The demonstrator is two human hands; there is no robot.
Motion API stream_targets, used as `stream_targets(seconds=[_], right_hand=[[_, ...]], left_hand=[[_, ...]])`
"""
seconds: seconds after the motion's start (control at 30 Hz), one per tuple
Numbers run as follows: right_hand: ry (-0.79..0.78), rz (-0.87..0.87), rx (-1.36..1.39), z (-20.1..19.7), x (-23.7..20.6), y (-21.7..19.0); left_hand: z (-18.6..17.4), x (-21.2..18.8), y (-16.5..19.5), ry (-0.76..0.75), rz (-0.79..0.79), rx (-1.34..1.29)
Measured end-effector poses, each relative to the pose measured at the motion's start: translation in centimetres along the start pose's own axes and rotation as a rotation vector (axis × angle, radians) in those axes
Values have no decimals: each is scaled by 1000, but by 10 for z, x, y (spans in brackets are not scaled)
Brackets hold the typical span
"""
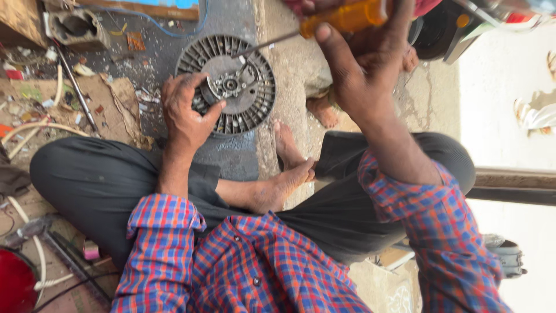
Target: The person uses a screwdriver to adjust components on a circular motor part held in their left hand. They repeatedly pry and rotate small internal pieces while sitting on the ground.
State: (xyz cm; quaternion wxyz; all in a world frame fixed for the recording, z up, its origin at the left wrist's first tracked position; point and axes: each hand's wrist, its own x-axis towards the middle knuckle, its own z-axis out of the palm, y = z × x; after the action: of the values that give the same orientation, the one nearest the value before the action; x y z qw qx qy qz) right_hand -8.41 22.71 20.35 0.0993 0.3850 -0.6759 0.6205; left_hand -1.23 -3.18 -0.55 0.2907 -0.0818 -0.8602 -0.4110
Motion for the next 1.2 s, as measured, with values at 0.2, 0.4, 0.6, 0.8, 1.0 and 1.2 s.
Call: stream_targets(seconds=[0.2,0.4,0.6,0.8,1.0,1.2], right_hand=[[54,88,-141,-14,6,-46],[-141,-137,-472,-41,33,-76],[-242,-160,-720,-69,52,-62],[-296,-124,-523,-72,50,-35],[-309,-230,-531,-74,49,-44],[-245,-12,-333,-74,43,-51]], left_hand=[[1,2,5,32,-9,-66],[-2,4,25,88,13,132],[-18,14,47,-19,378,356],[-28,70,59,-429,857,619],[-38,97,78,-659,1144,710],[-46,101,83,-705,1086,579]])
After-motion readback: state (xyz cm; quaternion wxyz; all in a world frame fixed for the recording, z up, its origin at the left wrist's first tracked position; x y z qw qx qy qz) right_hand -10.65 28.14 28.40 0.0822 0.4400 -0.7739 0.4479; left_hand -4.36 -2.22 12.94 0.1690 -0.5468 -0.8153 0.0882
